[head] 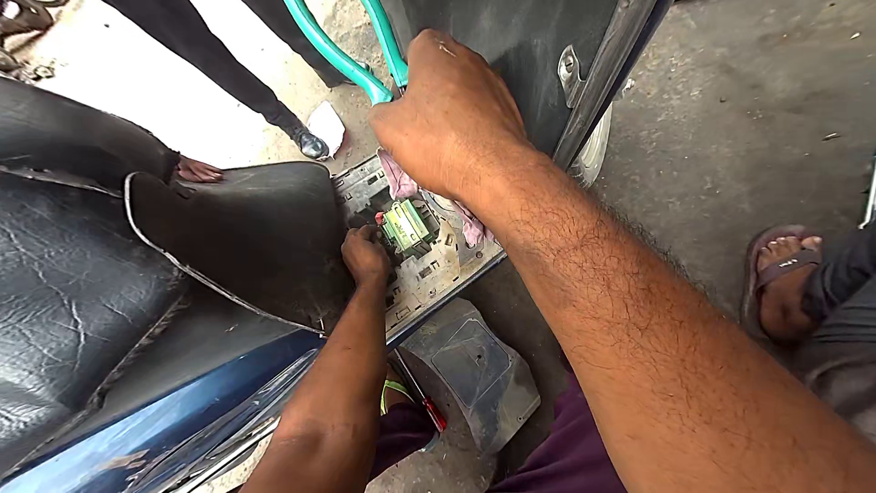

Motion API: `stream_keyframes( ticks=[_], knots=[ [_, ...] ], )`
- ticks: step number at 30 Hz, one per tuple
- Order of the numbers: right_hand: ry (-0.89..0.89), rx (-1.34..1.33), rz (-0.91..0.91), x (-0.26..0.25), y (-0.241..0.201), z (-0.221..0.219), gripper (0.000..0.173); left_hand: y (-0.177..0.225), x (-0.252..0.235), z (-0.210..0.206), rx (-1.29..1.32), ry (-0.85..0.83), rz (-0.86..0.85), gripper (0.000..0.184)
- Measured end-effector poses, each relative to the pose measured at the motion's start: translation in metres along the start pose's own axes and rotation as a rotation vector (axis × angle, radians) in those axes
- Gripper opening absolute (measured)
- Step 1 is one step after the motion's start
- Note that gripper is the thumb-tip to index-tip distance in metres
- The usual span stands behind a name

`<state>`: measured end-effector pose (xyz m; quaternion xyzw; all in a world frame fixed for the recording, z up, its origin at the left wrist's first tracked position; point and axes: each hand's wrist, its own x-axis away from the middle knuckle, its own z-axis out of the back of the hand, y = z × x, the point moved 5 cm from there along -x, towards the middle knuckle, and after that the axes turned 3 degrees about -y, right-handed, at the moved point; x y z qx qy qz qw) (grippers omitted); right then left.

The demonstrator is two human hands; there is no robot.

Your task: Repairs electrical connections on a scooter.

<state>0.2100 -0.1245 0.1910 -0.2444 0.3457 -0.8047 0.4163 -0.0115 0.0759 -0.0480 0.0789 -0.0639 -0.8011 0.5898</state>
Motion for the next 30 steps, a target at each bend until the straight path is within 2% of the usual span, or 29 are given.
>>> stream_keyframes(
  ticks=[12,16,23,30],
  knots=[
    [-0.015,0.026,0.009,0.000,-0.004,-0.005,0.016,0.000,0.000,-0.004,-0.057,-0.001,0.030,0.022],
    [-0.019,0.028,0.017,0.000,-0.004,-0.006,0.016,-0.001,0.005,-0.007,-0.105,0.004,-0.015,0.023],
    [-0.025,0.041,0.016,0.000,-0.003,-0.008,0.018,-0.003,0.021,-0.006,-0.096,0.033,-0.049,0.042],
    [-0.039,0.057,0.031,-0.002,-0.006,-0.017,0.017,0.001,0.028,-0.006,-0.146,-0.041,-0.032,0.031]
  ],
)
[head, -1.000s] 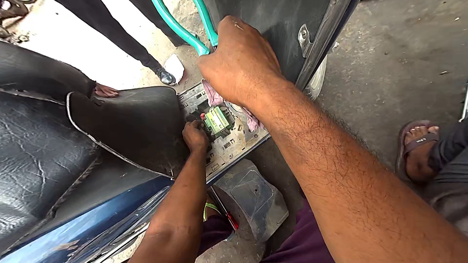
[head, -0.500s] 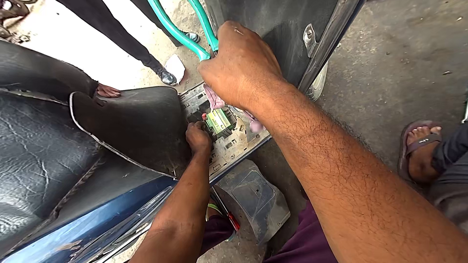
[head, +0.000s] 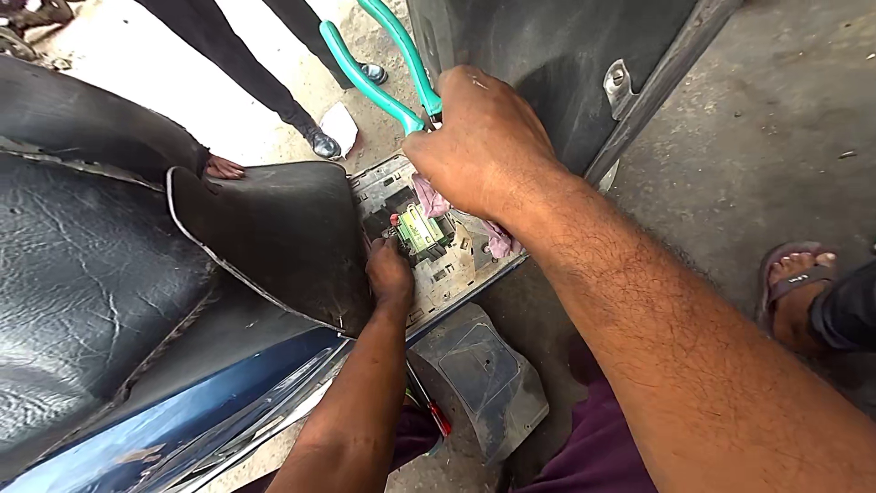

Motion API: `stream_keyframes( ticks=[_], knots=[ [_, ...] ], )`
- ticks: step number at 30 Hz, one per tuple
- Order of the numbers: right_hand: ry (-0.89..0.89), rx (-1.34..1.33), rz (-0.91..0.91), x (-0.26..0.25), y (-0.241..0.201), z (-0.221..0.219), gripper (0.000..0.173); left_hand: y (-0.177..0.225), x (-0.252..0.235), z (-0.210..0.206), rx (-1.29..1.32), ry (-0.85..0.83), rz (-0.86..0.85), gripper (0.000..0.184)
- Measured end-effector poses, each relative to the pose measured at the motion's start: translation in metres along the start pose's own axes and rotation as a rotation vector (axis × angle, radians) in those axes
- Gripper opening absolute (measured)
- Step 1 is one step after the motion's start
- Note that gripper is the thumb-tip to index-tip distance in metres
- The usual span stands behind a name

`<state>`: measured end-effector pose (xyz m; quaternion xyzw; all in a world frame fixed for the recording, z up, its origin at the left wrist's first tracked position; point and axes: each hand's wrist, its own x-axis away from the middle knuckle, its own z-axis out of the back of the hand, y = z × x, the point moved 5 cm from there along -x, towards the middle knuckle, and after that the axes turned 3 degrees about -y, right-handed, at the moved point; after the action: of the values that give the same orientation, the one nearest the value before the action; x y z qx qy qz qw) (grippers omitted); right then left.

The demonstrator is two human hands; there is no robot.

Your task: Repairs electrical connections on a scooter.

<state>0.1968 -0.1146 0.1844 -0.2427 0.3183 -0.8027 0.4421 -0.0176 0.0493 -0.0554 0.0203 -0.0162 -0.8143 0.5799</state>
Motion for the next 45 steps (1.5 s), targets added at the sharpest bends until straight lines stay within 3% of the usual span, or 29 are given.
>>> stream_keyframes(
  ticks=[3,4,7,13,16,19,22,24,26,28,31,35,40,42,45],
  knots=[
    [-0.018,0.011,0.009,0.000,-0.003,-0.003,0.019,0.023,0.013,0.040,-0.004,-0.300,0.087,0.034],
    [-0.022,0.018,0.012,0.001,-0.004,-0.005,0.020,0.022,0.012,0.040,-0.009,-0.296,0.079,0.033],
    [-0.018,0.055,0.028,0.002,-0.006,-0.008,0.019,-0.001,-0.004,0.000,-0.089,-0.056,-0.018,0.028],
    [-0.032,0.054,0.058,-0.001,-0.006,-0.019,0.024,-0.004,-0.013,-0.007,-0.151,-0.125,-0.053,0.025],
    [-0.008,0.025,0.048,-0.004,-0.005,-0.023,0.024,0.000,-0.015,0.009,-0.084,-0.219,0.002,0.028],
    [-0.015,0.018,0.007,-0.006,-0.005,-0.022,0.027,0.001,-0.007,0.031,0.273,-0.166,0.078,0.038],
    [-0.061,0.090,0.021,-0.007,-0.002,-0.020,0.028,0.026,0.034,0.062,1.007,0.069,0.081,0.038],
    [-0.169,0.177,0.065,-0.005,0.001,-0.022,0.024,0.064,0.067,0.094,1.513,0.039,0.002,0.051],
    [-0.337,0.287,0.086,-0.001,0.011,-0.027,0.020,0.100,0.090,0.120,1.804,-0.067,-0.099,0.057],
    [-0.471,0.357,0.090,0.005,0.024,-0.035,0.022,0.123,0.104,0.135,1.887,-0.133,-0.057,0.041],
    [-0.524,0.354,0.038,0.008,0.045,-0.041,0.021,0.137,0.103,0.135,1.832,-0.078,0.045,0.023],
    [-0.590,0.397,-0.017,0.008,0.066,-0.045,0.024,0.140,0.112,0.142,1.760,-0.012,0.001,0.028],
    [-0.560,0.408,0.018,0.011,0.067,-0.049,0.021,0.143,0.106,0.160,1.914,-0.009,-0.183,0.029],
    [-0.512,0.387,0.054,0.008,0.066,-0.046,0.018,0.145,0.103,0.152,2.005,-0.086,-0.139,0.039],
    [-0.514,0.419,0.090,0.003,0.068,-0.053,0.018,0.146,0.098,0.139,2.001,-0.157,-0.024,0.028]
  ],
)
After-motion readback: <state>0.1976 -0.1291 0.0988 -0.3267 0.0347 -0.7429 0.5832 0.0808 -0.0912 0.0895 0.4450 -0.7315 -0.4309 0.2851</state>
